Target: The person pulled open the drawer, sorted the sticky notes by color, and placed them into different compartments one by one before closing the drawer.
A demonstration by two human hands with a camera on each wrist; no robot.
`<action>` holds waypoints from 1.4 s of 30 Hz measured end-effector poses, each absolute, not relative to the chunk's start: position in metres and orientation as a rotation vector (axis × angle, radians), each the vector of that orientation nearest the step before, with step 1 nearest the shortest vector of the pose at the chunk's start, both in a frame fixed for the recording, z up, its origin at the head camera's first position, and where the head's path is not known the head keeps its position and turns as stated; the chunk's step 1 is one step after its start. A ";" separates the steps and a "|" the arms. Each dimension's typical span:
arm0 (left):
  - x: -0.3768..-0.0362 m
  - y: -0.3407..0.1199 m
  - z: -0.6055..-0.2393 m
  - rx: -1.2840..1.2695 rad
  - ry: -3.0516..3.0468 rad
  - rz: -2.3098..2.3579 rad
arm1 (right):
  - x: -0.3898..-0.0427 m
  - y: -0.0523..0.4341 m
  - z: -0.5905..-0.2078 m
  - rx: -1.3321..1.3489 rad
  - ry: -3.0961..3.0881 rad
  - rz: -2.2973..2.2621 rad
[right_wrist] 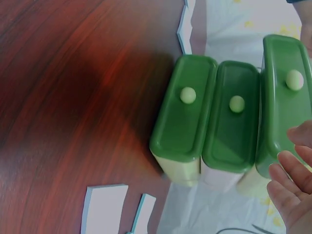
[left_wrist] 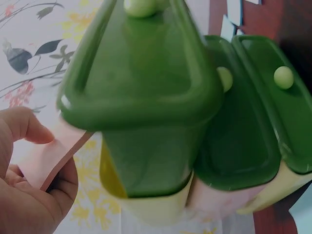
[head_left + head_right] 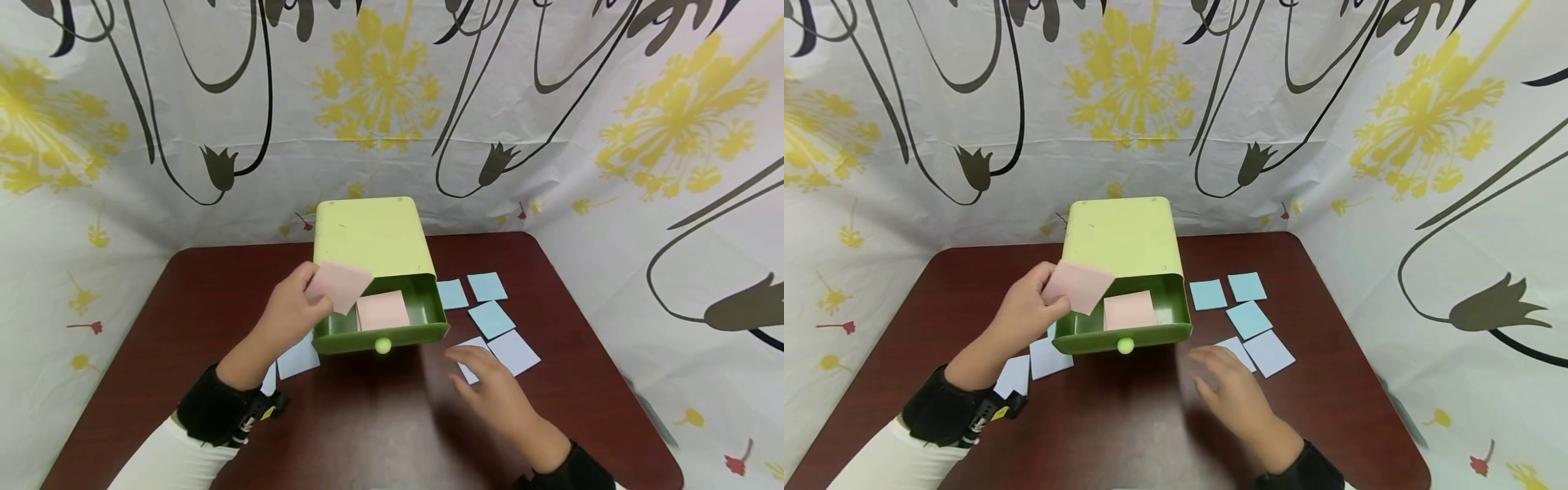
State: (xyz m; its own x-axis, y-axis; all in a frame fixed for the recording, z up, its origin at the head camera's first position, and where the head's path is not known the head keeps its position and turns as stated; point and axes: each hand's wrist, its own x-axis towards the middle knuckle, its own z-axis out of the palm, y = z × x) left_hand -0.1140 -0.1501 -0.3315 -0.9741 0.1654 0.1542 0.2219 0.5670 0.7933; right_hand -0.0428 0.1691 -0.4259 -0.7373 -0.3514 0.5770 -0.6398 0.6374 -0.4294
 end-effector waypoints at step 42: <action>-0.138 -0.111 -0.342 -0.587 -3.098 -1.303 | -0.048 0.185 -0.427 0.693 -2.407 0.760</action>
State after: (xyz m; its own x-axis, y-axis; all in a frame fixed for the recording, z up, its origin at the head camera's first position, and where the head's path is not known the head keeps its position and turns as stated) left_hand -0.1384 -0.1109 -0.3424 -0.9055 0.4089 -0.1132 0.2051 0.6555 0.7268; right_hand -0.0484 0.1848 -0.4275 -0.7348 -0.3088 0.6039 -0.5996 0.7119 -0.3656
